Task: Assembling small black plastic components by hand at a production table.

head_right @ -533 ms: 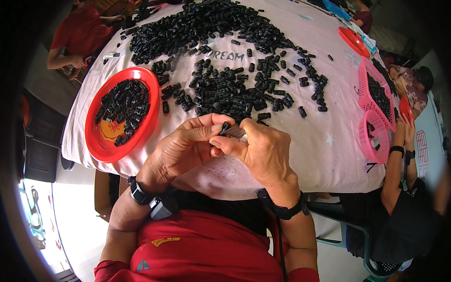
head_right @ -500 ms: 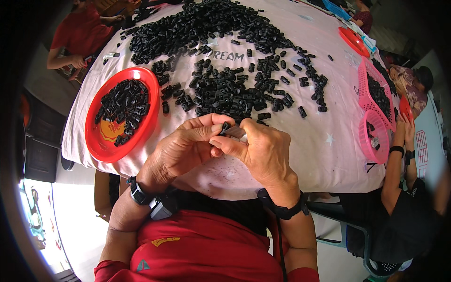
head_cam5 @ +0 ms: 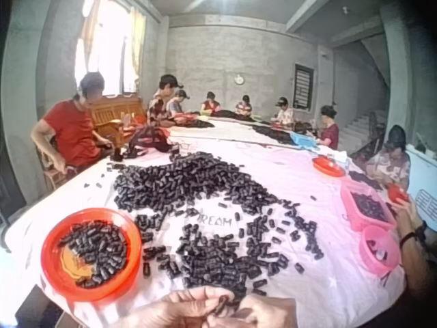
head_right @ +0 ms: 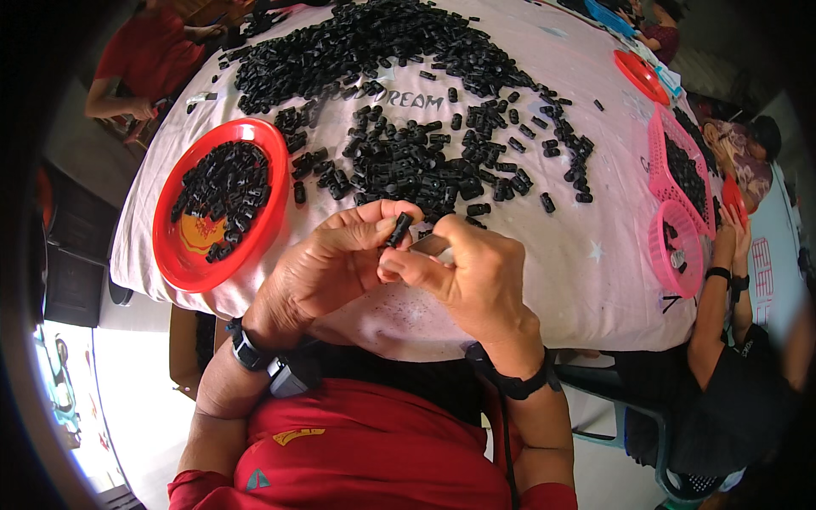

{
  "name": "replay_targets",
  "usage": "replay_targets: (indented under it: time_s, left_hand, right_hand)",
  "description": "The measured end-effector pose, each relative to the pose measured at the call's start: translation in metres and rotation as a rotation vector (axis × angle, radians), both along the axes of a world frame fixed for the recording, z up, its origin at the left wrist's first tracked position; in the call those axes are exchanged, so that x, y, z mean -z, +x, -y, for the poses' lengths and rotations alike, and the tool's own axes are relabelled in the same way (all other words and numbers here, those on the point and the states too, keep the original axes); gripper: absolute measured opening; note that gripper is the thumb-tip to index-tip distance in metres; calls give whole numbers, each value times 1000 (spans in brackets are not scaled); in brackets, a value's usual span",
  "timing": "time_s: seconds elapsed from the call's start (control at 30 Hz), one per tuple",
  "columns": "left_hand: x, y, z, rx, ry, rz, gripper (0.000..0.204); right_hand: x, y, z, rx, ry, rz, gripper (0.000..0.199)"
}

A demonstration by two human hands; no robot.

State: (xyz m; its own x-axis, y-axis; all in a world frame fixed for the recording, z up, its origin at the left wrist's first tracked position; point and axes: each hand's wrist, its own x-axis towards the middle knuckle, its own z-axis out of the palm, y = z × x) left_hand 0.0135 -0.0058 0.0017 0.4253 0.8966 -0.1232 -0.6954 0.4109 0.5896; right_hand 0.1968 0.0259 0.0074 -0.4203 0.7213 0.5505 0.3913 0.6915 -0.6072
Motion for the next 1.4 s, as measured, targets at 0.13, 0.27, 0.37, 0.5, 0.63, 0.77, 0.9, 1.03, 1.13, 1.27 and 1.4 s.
replay_targets:
  time_s: [0.13,0.27,0.37,0.5,0.63,0.77,0.9,1.03,1.13,1.27,1.4]
  left_hand:
    - [0,-6,-3,69,7,14,31]
    - [5,-7,-4,84,30,18,29]
    - [5,-7,-4,88,16,18,28]
    - [-2,-7,-3,73,49,0,30]
    - [-4,-3,-1,-31,179,-118,28]
    - [1,-2,-2,-75,204,-168,25]
    - [1,-1,-3,-74,204,-178,25]
    - [2,-3,-4,-27,226,-191,25]
    - [5,-5,-4,-12,257,-206,27]
    - [2,-3,-2,5,255,-216,32]
    - [0,-3,-2,49,249,-193,35]
  right_hand:
    - [-13,5,6,-81,-116,-139,27]
    - [-15,4,6,-210,-175,-174,29]
    - [-10,3,6,-220,-209,-174,25]
    - [-9,-1,8,-181,-242,-303,18]
    - [1,0,5,-74,-205,-309,15]
    - [-5,-5,10,-95,-173,-331,17]
    - [-7,-1,10,-88,-48,-192,20]
    - [-10,3,8,-33,16,-73,26]
    - [-9,2,9,3,-78,-55,38]
    - [-8,0,7,71,-88,96,48]
    - [-3,1,5,90,-53,28,56]
